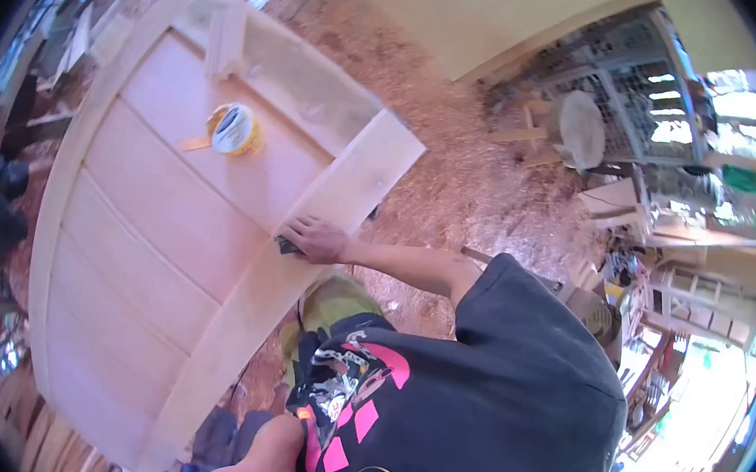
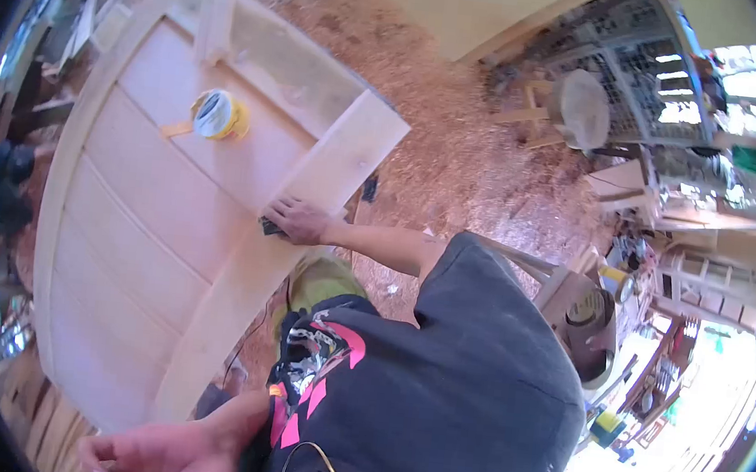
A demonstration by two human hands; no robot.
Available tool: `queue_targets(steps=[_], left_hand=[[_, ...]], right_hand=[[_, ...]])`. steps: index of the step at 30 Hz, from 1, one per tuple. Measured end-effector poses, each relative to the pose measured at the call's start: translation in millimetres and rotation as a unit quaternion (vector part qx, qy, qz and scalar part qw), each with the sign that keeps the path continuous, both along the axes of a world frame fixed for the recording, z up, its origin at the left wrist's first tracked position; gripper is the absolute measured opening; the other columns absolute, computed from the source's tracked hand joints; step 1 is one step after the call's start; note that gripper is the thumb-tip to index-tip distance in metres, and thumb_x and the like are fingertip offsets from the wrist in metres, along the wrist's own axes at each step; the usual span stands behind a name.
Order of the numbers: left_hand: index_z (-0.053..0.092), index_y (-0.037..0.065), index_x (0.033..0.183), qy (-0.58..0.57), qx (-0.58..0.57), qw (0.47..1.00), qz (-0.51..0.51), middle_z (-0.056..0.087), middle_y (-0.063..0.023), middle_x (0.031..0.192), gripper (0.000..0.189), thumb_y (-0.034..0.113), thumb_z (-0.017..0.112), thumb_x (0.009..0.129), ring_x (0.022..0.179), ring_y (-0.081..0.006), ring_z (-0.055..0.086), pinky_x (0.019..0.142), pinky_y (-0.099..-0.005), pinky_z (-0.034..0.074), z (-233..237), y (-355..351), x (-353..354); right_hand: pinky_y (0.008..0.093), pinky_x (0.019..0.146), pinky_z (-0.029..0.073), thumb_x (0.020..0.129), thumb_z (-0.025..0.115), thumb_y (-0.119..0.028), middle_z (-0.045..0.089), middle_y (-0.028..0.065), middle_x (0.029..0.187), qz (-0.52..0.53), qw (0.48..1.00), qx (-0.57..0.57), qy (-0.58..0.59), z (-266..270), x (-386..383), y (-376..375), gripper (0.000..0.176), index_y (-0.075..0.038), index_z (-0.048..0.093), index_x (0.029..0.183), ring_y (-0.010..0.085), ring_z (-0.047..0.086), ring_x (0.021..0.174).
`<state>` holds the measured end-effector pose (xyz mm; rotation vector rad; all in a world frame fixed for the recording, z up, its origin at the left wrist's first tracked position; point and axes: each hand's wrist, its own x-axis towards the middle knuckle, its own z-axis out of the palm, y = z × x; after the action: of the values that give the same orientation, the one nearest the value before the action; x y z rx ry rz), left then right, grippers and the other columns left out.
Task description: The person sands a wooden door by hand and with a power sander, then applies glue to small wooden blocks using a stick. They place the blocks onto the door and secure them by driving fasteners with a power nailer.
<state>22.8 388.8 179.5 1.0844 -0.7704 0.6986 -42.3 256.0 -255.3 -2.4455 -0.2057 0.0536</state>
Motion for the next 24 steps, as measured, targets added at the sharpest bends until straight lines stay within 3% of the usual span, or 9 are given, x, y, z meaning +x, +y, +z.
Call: queue_targets(steps=[7,8,9,12,13,14,16,19,24], left_hand=[[0.050,0.019,0.147,0.035,0.100,0.993,-0.049,0.045,-0.0024,0.150,0.051,0.047,0.056,0.104,0.126,-0.0215,0.048,0.105,-0.0501,0.040,-12.6,1.6,-3.5],[0.054,0.009,0.127,0.071,0.051,0.996,-0.020,0.049,-0.0063,0.124,0.042,0.041,0.056,0.100,0.116,-0.0250,0.050,0.104,-0.0496,0.039,-20.2,-0.2,-4.3],[0.058,-0.001,0.108,0.097,-0.002,0.995,0.007,0.053,-0.0102,0.097,0.038,0.035,0.057,0.097,0.106,-0.0286,0.051,0.102,-0.0491,0.037,-33.3,0.7,-1.6],[0.055,-0.003,0.124,0.071,0.321,0.919,0.216,0.061,-0.0129,0.115,0.032,0.020,0.056,0.102,0.108,-0.0276,0.060,0.099,-0.0456,0.048,-127.1,55.1,20.9],[0.056,-0.002,0.126,0.192,0.323,0.899,0.226,0.062,-0.0113,0.116,0.029,0.007,0.061,0.099,0.108,-0.0228,0.062,0.099,-0.0392,0.049,-172.0,66.1,24.3],[0.057,-0.002,0.124,0.314,0.265,0.902,0.135,0.063,-0.0101,0.114,0.028,0.002,0.063,0.097,0.108,-0.0193,0.061,0.096,-0.0330,0.048,-195.7,56.1,40.5],[0.061,0.003,0.121,0.477,0.253,0.833,0.120,0.065,-0.0072,0.113,0.026,0.012,0.066,0.096,0.108,-0.0180,0.060,0.096,-0.0362,0.045,-250.0,58.7,51.8],[0.062,0.004,0.119,0.496,0.342,0.783,0.151,0.067,-0.0074,0.111,0.025,0.013,0.067,0.095,0.105,-0.0184,0.062,0.093,-0.0356,0.046,-285.6,63.0,39.9],[0.063,0.003,0.115,0.498,0.319,0.793,0.146,0.068,-0.0088,0.109,0.024,0.012,0.067,0.093,0.103,-0.0204,0.064,0.092,-0.0368,0.047,-305.8,50.3,11.0]], right_hand=[[0.0455,0.105,0.047,0.080,0.075,-0.026,0.061,0.0150,0.125,-0.023,0.999,0.022,0.019,-2.9,-0.1,2.4,0.056,-0.007,0.056,0.129,0.0352,0.058,0.121],[0.0460,0.105,0.046,0.080,0.074,-0.027,0.061,0.0148,0.125,-0.025,0.999,0.014,0.041,-1.7,-1.0,3.4,0.057,-0.007,0.056,0.130,0.0350,0.058,0.122],[0.0460,0.105,0.046,0.080,0.074,-0.027,0.061,0.0148,0.125,-0.011,0.999,0.019,0.033,0.3,0.6,1.8,0.057,-0.007,0.056,0.130,0.0350,0.058,0.122],[0.0451,0.104,0.047,0.080,0.074,-0.028,0.061,0.0147,0.123,-0.031,0.999,0.013,0.017,1.3,4.1,9.3,0.057,-0.007,0.056,0.129,0.0343,0.058,0.120],[0.0454,0.103,0.047,0.080,0.073,-0.027,0.061,0.0144,0.122,-0.035,0.999,0.007,0.010,3.0,5.7,9.7,0.057,-0.007,0.056,0.129,0.0341,0.058,0.119],[0.0457,0.102,0.048,0.079,0.073,-0.027,0.061,0.0140,0.121,-0.033,0.999,-0.003,0.005,3.9,5.4,5.8,0.056,-0.007,0.055,0.129,0.0339,0.059,0.118],[0.0460,0.101,0.048,0.079,0.073,-0.026,0.061,0.0137,0.119,-0.033,0.999,-0.018,0.003,5.8,3.5,3.7,0.056,-0.007,0.055,0.129,0.0337,0.059,0.117],[0.0454,0.101,0.049,0.079,0.073,-0.026,0.061,0.0136,0.119,-0.032,0.999,-0.019,0.001,9.8,6.4,2.3,0.055,-0.007,0.055,0.128,0.0333,0.059,0.117],[0.0449,0.099,0.049,0.080,0.072,-0.026,0.061,0.0145,0.120,-0.040,0.999,-0.015,0.014,18.2,6.6,4.7,0.054,-0.007,0.056,0.128,0.0336,0.059,0.116]])
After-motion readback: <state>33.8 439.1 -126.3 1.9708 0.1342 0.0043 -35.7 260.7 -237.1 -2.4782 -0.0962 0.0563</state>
